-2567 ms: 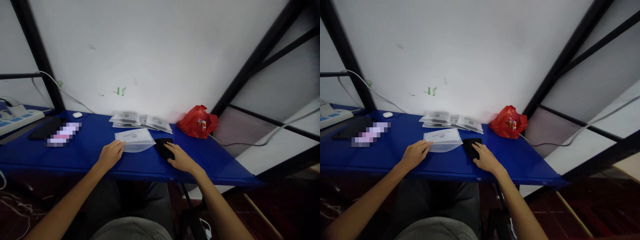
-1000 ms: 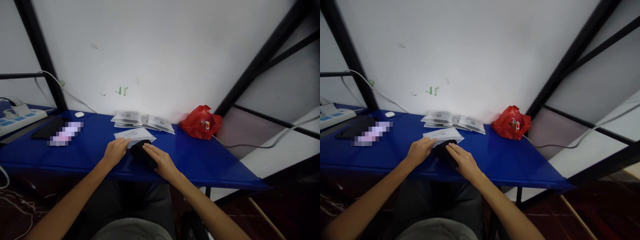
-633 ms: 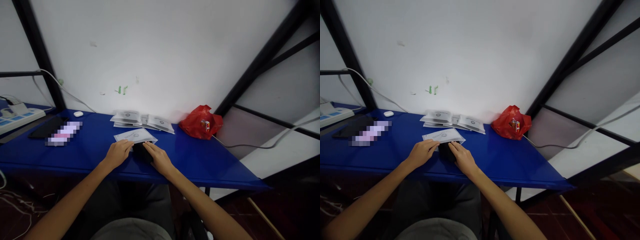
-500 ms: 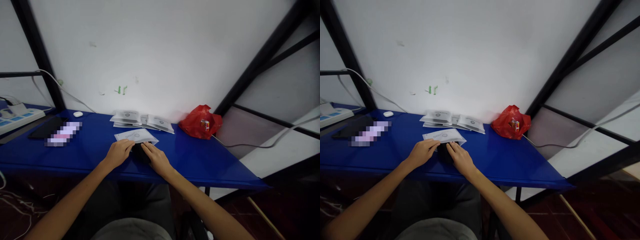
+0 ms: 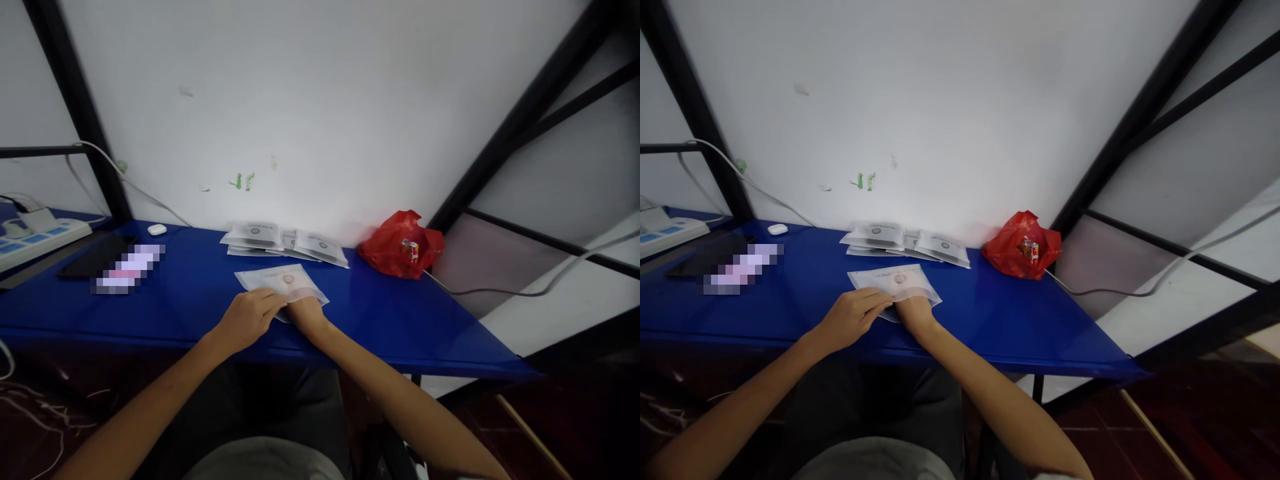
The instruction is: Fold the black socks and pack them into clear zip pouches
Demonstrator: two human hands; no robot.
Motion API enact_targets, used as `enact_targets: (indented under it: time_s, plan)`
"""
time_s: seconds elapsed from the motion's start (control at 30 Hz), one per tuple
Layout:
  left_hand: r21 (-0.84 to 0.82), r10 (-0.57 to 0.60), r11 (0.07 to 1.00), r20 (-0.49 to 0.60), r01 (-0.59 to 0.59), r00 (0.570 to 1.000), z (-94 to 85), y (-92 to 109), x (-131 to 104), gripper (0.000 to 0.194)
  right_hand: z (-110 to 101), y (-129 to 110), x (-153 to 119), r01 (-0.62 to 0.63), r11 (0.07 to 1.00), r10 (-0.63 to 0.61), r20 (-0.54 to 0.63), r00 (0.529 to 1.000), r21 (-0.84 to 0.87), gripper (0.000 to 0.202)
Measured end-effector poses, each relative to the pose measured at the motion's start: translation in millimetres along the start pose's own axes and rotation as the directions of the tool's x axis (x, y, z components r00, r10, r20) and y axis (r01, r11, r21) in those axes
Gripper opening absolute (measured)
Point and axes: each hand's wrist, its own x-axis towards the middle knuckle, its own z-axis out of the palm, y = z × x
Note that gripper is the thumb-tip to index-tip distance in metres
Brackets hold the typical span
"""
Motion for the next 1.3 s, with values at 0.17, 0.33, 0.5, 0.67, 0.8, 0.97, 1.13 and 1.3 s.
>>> enact_targets:
  time_s: [0.17, 0.33, 0.5, 0.67, 0.8, 0.97, 1.13, 1.3]
  plan:
    - [0.155, 0.031, 0.988, -0.038, -0.024, 0.999, 1.6, -10, -6, 0.028, 4, 7, 8, -0.075, 0.979, 0.075, 0.005, 0.997, 0.189, 0.038]
    - [0.315, 0.058, 0.949, -0.07, -0.034, 0.996, 2.9, -29, -12, 0.024, -8, 11, -1, 0.07, 0.943, -0.077, 0.009, 0.997, 0.325, 0.047]
    - [0.388, 0.091, 0.917, 0.014, -0.089, 0.996, 1.5, -37, -16, 0.025, -29, 0, -26, 0.244, 0.932, -0.238, -0.052, 0.97, 0.268, 0.051]
    - [0.425, 0.122, 0.896, 0.037, -0.126, 0.992, 1.5, -38, -20, 0.025, -38, -6, -47, 0.283, 0.944, -0.267, -0.112, 0.957, 0.17, 0.028]
    - [0.407, 0.12, 0.905, 0.035, -0.123, 0.992, 2.0, -38, -20, 0.027, -32, -4, -50, 0.241, 0.952, -0.235, -0.054, 0.971, 0.19, 0.027]
    - [0.377, 0.12, 0.918, 0.036, -0.125, 0.992, 1.4, -38, -21, 0.029, -28, -6, -46, 0.171, 0.973, -0.171, -0.017, 0.985, 0.155, 0.031]
    - [0.365, 0.094, 0.926, 0.032, -0.099, 0.995, 1.9, -39, -22, 0.03, -29, -8, -42, 0.121, 0.989, -0.121, 0.0, 0.993, 0.091, 0.033]
    - [0.366, 0.118, 0.923, 0.02, -0.117, 0.993, 1.5, -39, -23, 0.03, -27, -10, -44, 0.1, 0.991, -0.101, 0.007, 0.995, 0.083, 0.032]
